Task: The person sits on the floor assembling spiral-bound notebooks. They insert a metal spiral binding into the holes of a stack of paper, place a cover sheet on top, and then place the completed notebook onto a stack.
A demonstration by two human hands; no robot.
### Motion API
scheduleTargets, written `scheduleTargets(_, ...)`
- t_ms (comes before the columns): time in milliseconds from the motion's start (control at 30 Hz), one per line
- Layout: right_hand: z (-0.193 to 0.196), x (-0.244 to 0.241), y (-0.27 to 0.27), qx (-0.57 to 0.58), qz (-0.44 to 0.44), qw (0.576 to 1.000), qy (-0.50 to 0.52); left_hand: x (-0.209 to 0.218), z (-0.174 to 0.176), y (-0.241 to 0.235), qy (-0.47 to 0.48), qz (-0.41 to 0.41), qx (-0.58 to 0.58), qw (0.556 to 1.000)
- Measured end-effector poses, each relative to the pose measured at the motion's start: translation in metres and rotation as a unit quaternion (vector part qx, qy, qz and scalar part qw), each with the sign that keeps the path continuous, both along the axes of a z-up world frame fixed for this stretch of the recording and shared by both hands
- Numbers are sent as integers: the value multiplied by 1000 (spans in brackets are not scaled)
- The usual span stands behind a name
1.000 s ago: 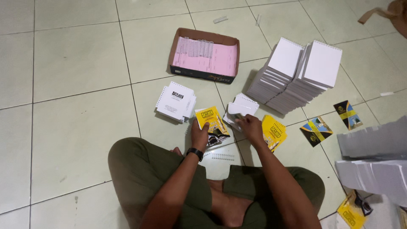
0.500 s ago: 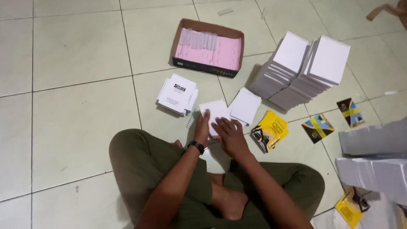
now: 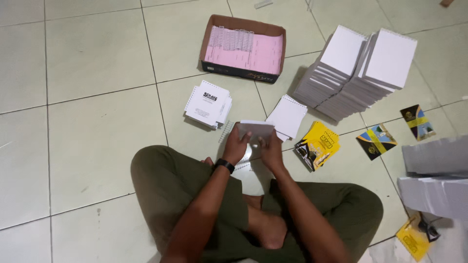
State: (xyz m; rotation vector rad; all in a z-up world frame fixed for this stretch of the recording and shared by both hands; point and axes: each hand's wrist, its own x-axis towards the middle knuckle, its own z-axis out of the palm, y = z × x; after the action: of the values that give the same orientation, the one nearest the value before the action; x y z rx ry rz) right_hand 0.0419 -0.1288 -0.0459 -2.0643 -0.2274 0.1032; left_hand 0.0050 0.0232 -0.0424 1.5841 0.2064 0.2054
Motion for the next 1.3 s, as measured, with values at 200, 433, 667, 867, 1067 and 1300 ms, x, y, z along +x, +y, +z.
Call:
scheduleTargets(200,4,-27,19,-13,-34,999,39,-4,-12,-6,53,6,50,997)
scheduleTargets(433,9,-28,16,8,-51,998,43,-13,13,-7,32,11,59,998)
scheduleTargets(667,4,-32,16,17,-57,998,20,-13,-11,-6,29,25,111,993)
scheduleTargets(867,15,-31,18,-23,-35,999,31,-17,19,-6,43,15,120,992)
scheduleTargets(1067,15,-33,16,-9,-41,998,37,-13,0,-8,21,18,165,986)
scheduleTargets(1300,7,-22,13,3,-59,997,53,-10,-10,-3,26,38,140,989)
